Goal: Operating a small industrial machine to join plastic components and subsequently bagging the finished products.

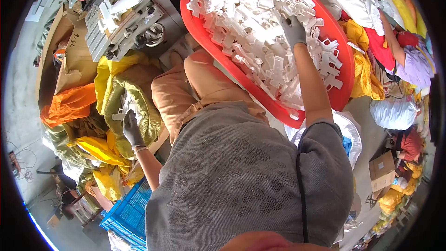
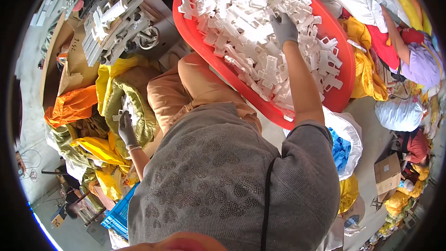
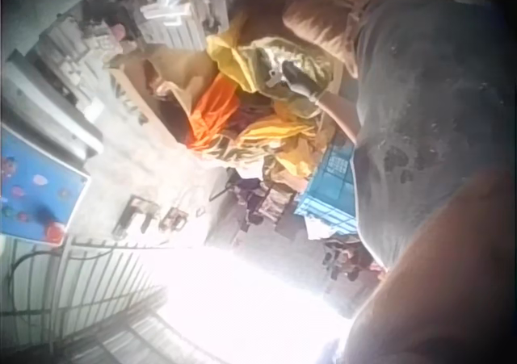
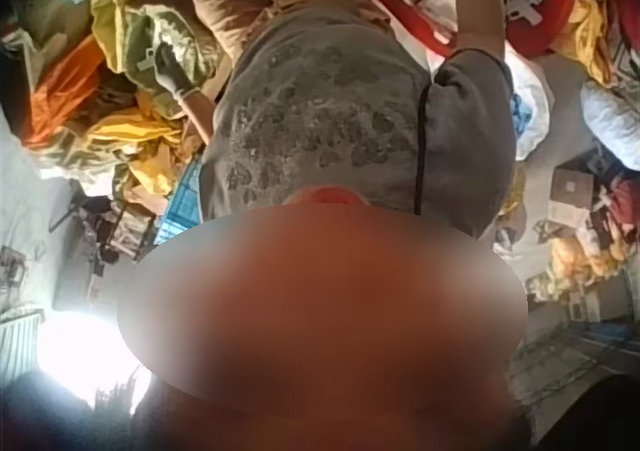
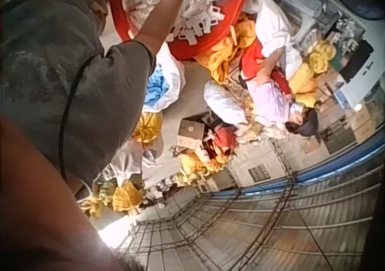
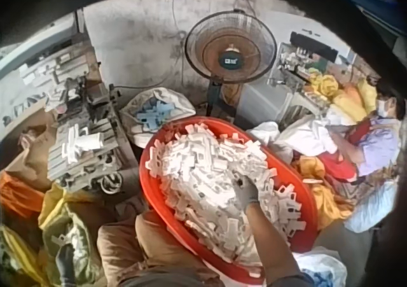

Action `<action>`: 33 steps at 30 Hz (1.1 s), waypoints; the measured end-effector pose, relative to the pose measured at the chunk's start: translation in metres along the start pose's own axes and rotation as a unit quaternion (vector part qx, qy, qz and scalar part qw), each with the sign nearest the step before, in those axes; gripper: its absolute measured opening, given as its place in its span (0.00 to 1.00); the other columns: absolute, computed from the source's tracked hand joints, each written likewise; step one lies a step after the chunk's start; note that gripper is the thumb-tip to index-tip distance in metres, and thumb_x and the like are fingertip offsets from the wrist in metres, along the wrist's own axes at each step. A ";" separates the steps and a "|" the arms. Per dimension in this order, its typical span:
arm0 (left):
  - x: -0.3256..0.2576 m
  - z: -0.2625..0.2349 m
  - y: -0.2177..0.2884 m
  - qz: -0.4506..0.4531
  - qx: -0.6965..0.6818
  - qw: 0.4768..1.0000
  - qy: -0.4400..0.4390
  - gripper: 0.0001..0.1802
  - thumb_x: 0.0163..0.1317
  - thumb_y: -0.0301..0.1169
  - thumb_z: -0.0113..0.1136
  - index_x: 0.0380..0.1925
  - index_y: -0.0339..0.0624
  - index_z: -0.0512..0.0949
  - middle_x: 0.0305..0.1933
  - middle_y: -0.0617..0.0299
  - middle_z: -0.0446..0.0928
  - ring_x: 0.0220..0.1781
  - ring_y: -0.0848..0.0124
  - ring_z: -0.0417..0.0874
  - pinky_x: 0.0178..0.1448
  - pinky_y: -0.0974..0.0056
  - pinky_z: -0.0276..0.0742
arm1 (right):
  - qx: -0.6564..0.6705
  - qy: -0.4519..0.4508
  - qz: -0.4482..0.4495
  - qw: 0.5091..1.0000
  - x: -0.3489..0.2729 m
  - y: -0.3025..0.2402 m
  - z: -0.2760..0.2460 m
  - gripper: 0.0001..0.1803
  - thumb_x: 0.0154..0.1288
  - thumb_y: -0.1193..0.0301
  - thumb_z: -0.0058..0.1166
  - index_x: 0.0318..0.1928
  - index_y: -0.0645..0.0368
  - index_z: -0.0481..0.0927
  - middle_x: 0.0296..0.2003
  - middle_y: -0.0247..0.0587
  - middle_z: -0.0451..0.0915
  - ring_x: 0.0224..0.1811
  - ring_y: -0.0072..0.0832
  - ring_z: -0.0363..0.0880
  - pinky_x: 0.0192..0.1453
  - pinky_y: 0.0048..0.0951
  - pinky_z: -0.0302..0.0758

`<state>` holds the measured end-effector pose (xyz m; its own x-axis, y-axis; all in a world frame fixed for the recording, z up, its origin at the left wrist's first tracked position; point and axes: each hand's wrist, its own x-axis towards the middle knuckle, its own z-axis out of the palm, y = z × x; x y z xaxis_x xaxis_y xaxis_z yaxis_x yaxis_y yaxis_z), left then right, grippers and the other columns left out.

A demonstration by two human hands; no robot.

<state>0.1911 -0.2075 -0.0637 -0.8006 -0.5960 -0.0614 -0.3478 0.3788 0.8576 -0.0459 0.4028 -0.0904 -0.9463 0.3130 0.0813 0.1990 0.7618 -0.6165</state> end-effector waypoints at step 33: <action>0.161 0.050 0.265 0.419 0.186 0.888 -0.046 0.22 0.54 0.37 0.64 0.49 0.44 0.75 0.41 0.52 0.80 0.42 0.60 0.82 0.45 0.62 0.76 | 0.533 -0.156 0.050 0.830 -0.069 -0.132 -0.019 0.19 0.66 0.75 0.46 0.57 0.59 0.69 0.50 0.36 0.72 0.45 0.21 0.70 0.46 0.24 0.70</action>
<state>-0.0544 -0.1675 0.1281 -0.8850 0.0589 0.4619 0.2652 0.8792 0.3959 -0.0025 0.2916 -0.0001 -0.9916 0.0566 -0.1167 0.0995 -0.2453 -0.9643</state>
